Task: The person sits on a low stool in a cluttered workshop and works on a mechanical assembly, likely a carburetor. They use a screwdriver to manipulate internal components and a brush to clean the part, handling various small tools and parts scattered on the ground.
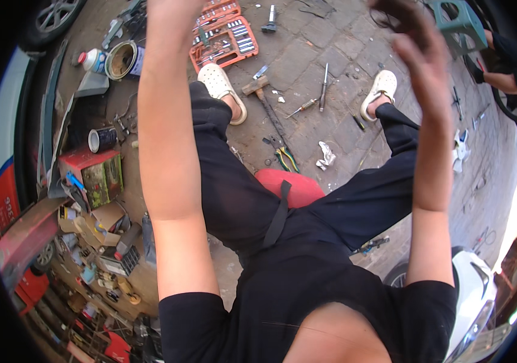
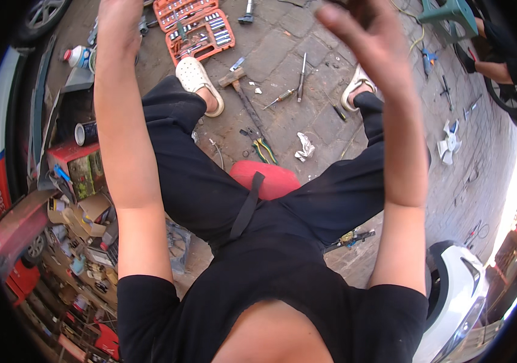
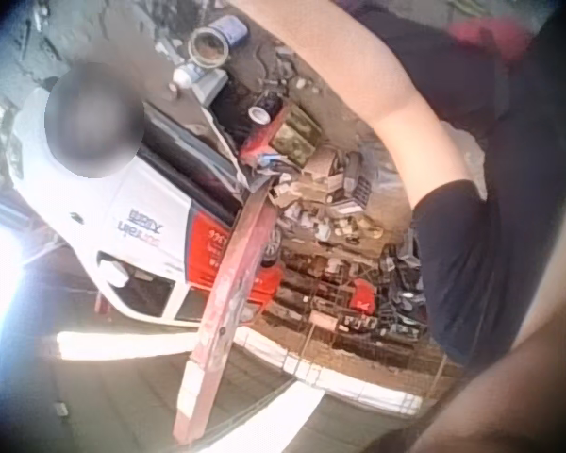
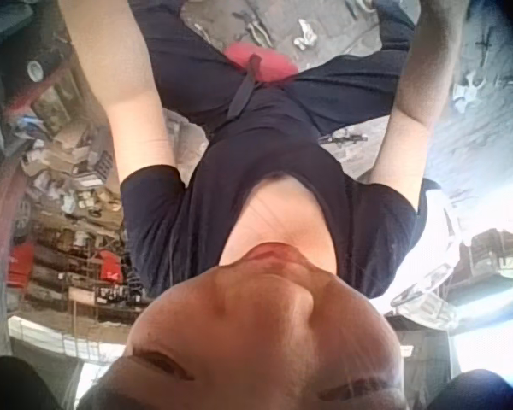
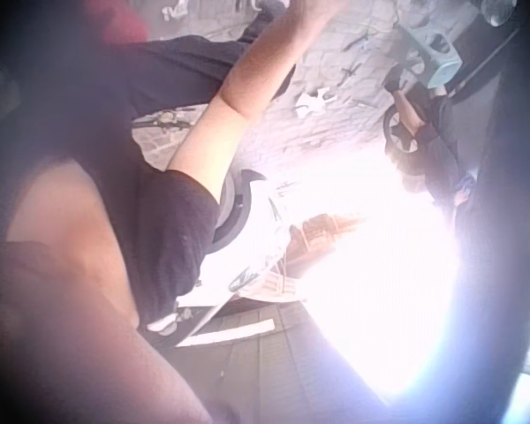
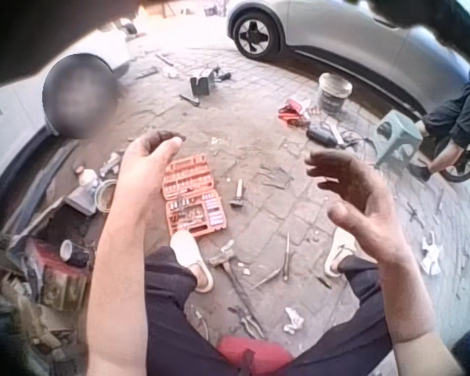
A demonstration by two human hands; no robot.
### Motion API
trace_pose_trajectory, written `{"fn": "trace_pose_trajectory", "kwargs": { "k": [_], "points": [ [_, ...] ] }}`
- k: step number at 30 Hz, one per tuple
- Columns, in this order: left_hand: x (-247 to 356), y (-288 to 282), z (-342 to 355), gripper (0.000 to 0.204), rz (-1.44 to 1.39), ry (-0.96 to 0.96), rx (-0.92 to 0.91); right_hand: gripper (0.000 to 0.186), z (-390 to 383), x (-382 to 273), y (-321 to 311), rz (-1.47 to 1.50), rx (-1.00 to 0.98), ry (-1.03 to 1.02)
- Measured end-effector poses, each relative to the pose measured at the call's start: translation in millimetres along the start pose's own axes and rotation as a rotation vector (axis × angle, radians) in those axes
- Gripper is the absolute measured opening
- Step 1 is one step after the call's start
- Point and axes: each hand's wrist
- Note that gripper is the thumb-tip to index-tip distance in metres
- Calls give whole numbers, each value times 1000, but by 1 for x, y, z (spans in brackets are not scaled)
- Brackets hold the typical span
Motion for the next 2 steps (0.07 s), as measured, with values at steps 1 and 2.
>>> {"fn": "trace_pose_trajectory", "kwargs": {
  "k": [1,2],
  "points": [
    [10,7,-4,15,11,-44,-12,52,-1,-12,-31,33,-4,-242],
    [21,13,-7,15,27,-89,-22,52,-8,-13,-41,22,18,-233]
  ]
}}
Point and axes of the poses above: each hand's wrist, its own z-axis towards the middle knuckle, its own y-axis out of the palm, x = y × z, and after that the axes turned 6 degrees about y, right-handed
